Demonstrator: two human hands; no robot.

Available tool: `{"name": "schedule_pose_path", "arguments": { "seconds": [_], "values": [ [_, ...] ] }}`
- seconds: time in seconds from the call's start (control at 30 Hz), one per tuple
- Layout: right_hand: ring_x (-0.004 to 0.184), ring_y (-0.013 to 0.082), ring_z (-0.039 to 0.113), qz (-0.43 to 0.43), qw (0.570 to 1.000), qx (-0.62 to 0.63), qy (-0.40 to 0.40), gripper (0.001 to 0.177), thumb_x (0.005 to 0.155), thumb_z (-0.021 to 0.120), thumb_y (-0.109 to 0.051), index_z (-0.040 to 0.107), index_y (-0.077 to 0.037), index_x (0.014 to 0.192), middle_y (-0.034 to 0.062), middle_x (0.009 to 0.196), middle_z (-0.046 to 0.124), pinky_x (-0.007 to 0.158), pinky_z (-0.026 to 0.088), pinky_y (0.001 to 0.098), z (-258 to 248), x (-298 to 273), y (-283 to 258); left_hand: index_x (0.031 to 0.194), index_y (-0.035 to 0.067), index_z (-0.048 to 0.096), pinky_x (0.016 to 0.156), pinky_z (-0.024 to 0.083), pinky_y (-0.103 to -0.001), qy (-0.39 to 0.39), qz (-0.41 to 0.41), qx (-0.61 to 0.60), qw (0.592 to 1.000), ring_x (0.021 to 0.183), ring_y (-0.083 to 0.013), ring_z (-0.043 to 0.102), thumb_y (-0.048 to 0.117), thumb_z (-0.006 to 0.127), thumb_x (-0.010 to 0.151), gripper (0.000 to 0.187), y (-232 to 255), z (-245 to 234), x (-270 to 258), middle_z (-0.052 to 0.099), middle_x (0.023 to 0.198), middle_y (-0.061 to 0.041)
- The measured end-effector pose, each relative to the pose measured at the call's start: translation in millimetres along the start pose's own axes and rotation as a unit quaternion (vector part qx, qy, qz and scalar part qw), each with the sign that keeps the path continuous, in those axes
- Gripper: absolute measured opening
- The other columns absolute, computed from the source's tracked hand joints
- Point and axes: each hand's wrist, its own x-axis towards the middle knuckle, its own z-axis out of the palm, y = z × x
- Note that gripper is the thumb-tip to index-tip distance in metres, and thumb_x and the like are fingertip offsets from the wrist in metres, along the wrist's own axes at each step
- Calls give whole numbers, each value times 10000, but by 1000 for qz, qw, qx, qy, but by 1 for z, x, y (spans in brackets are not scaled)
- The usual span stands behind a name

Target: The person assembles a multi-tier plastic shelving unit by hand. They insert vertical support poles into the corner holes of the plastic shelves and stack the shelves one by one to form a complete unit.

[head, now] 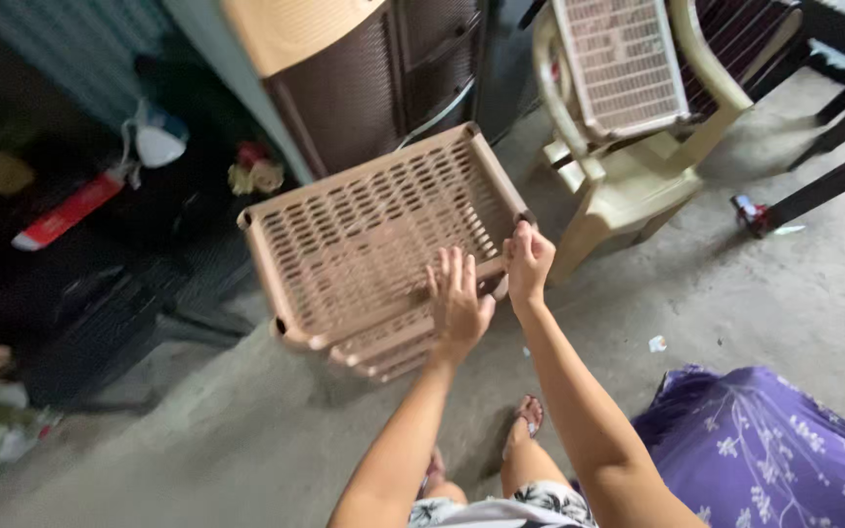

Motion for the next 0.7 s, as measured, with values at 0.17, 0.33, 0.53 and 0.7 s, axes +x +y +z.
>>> {"name": "schedule_pose_path", "arguments": {
  "seconds": [0.17,0.33,0.53,0.7],
  "values": [
    [527,46,388,-163,981,-10,-100,379,1059,581,-192,513,-54,713,-40,646,455,437,307,244,-8,58,-17,1540,-68,249,1225,85,-637,-35,-53,60,996,1532,-425,177,344,802,764,1039,43,49,36,256,1617,-265],
    [650,18,397,-78,946,-204,-240,354,1095,559,-166,530,-56,760,-55,671,441,523,360,233,-23,68,20,1515,-40,282,1214,97,-633,-16,-128,122,984,1527,-409,196,252,749,783,915,58,65,59,247,1609,-242],
    [539,36,363,93,976,-55,-191,410,1081,532,-224,506,-103,690,-84,609,440,463,284,249,-87,107,-3,1324,163,533,1198,115,-682,144,-71,37,986,1511,-378,325,70,659,696,647,117,67,89,437,1484,-111],
    [628,21,404,41,975,-135,-174,401,1106,525,-278,525,-115,740,-69,686,466,510,341,230,-168,145,-22,1341,-1,509,1235,253,-600,167,4,-132,977,1493,-421,380,-27,567,769,575,167,117,148,450,1518,-196]
  ]
}}
